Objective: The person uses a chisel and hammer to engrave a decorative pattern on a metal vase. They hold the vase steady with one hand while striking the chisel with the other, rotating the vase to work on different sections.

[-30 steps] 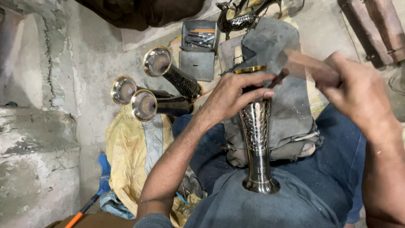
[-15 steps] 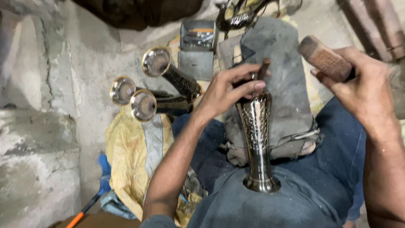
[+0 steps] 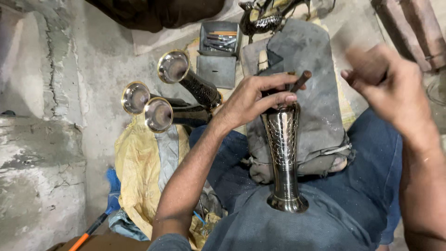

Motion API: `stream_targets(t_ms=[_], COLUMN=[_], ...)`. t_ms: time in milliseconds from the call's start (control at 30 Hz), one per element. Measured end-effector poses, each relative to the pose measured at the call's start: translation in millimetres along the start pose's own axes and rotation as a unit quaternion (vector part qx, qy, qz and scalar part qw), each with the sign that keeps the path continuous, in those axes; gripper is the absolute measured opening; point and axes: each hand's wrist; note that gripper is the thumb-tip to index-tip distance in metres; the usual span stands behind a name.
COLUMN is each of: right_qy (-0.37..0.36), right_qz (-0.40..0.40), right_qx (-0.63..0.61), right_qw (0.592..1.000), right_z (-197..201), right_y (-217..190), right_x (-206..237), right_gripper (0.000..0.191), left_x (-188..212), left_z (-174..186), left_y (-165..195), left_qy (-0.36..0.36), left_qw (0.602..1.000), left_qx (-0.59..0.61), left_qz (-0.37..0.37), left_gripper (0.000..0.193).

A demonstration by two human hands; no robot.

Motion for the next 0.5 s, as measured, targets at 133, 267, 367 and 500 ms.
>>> stream_targets(t_ms=[133, 267, 367, 500], right_qy=[-0.065, -0.095, -0.093, -0.134], right_qz=[-0.005, -0.045, 0.079, 0.099], right_qx=[0.047, -0.110, 0.081, -0.087], right_qw=[0.997, 0.988, 0.989, 0.982], right_z=[-7, -14, -14, -24], right_y=[12, 20, 19, 11], right_x=[-16, -33, -40, -63], right_gripper=[0.026, 0.034, 0.036, 0.041], left_x=[2, 10, 14, 22], left_z=[-3, -8, -9, -17], left_y=[5, 10, 7, 1], left_qy=[0.034, 0.083, 0.107, 0.153], left_qw=[0.999, 0.996, 0.987, 0.975], left_qx=[-0.008, -0.001, 0.078, 0.103], left_qz=[0.027, 0.034, 0.088, 0.120], left_gripper=[0.054, 0.052, 0.053, 0.054])
Point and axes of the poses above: each hand's wrist, its own x-axis away from the middle knuckle, its own z-axis out of the back of the hand, y = z × x, and after that the axes turned 11 degrees about y, right-handed
